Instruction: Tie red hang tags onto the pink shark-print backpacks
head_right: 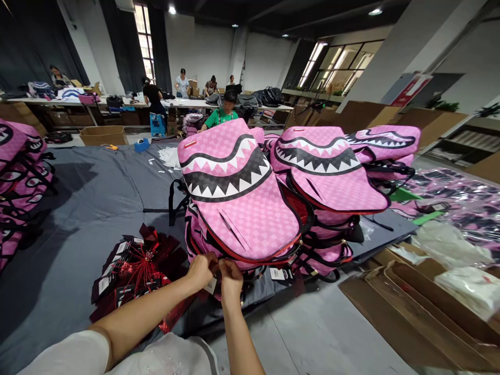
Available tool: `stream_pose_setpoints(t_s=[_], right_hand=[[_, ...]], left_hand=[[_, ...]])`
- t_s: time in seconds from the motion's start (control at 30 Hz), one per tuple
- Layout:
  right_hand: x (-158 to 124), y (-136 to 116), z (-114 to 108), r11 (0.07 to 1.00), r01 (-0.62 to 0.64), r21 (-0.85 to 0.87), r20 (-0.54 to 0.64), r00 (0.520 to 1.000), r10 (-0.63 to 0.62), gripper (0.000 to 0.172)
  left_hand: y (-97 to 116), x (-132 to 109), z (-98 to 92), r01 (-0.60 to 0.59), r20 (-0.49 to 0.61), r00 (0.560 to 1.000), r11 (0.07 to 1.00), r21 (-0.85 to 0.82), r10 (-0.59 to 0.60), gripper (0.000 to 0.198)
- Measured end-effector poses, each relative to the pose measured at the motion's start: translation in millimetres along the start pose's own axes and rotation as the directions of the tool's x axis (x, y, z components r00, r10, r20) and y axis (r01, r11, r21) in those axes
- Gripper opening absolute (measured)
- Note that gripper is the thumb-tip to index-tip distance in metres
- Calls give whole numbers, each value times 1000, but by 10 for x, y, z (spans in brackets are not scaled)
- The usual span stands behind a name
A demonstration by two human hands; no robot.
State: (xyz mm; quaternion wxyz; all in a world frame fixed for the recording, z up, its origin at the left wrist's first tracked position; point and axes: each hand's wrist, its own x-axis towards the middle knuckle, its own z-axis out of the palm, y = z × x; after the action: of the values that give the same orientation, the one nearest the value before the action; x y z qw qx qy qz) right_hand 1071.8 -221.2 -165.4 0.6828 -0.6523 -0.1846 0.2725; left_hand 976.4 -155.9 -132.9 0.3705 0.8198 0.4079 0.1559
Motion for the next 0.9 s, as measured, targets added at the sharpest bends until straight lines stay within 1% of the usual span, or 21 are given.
stream_pose_setpoints(t_s=[0.03, 0.13, 0.17, 0.27, 0.3, 0.4, 0.43, 0.47, 0.57, 0.67, 0.73, 0.77, 0.83, 0.9], right_hand=[[2, 5, 0, 1000, 4, 1, -4, 1000, -4, 36], [-5, 1, 7, 1000, 10, 5, -7, 1000, -10, 36], [-10, -7, 11, 1000, 14, 2, -8, 1000, -14, 35], [-29, -40, 20, 1000, 12, -7, -10, 1000, -12, 34], [-34, -50, 22, 1000, 2, -6, -10, 1000, -2, 34], [-39, -65, 22, 999, -30, 12, -16, 999, 30, 34], [-37, -65, 22, 999, -28, 15, -21, 999, 28, 35], [-34, -63, 22, 1000, -19, 15, -26, 999, 19, 34], [-22, -54, 24, 1000, 23, -15, -29, 999, -23, 34], [-27, -43, 15, 999, 17, -39, -32, 999, -18, 34], [-42, -23, 2, 999, 2, -39, -60, 998, -4, 34], [-47, -6, -4, 999, 0, -40, -74, 997, -3, 34], [-50, 44, -9, 999, 6, -53, -89, 996, -11, 34], [-63, 94, -21, 996, 15, -86, -84, 996, -22, 36]], left_hand=[[1, -1, -3, -5, 2, 1000, 1000, -19, 5, 21], [13, -9, -21, -40, 105, 993, 994, -104, 50, 21], [18, -13, -28, -39, 104, 993, 995, -96, 49, 21], [25, -21, -43, -8, 3, 1000, 1000, -14, 8, 21], [24, -21, -46, -11, 0, 1000, 1000, -23, 11, 22], [8, -18, -45, -29, 106, 993, 989, -148, 45, 28], [1, -16, -41, -24, 119, 992, 986, -165, 44, 29], [-5, -15, -37, -16, 107, 994, 987, -158, 33, 29], [-9, -14, -29, -5, 16, 1000, 996, -94, 6, 26], [25, -49, -26, 12, 6, 1000, 996, -88, -11, 27], [58, -91, -13, 26, 10, 1000, 997, -69, -25, 27], [66, -107, -4, 20, 13, 1000, 998, -62, -20, 27], [35, -119, 7, -36, 27, 999, 996, -87, 38, 29], [-86, -130, -30, -108, -13, 994, 986, -125, 108, 32]])
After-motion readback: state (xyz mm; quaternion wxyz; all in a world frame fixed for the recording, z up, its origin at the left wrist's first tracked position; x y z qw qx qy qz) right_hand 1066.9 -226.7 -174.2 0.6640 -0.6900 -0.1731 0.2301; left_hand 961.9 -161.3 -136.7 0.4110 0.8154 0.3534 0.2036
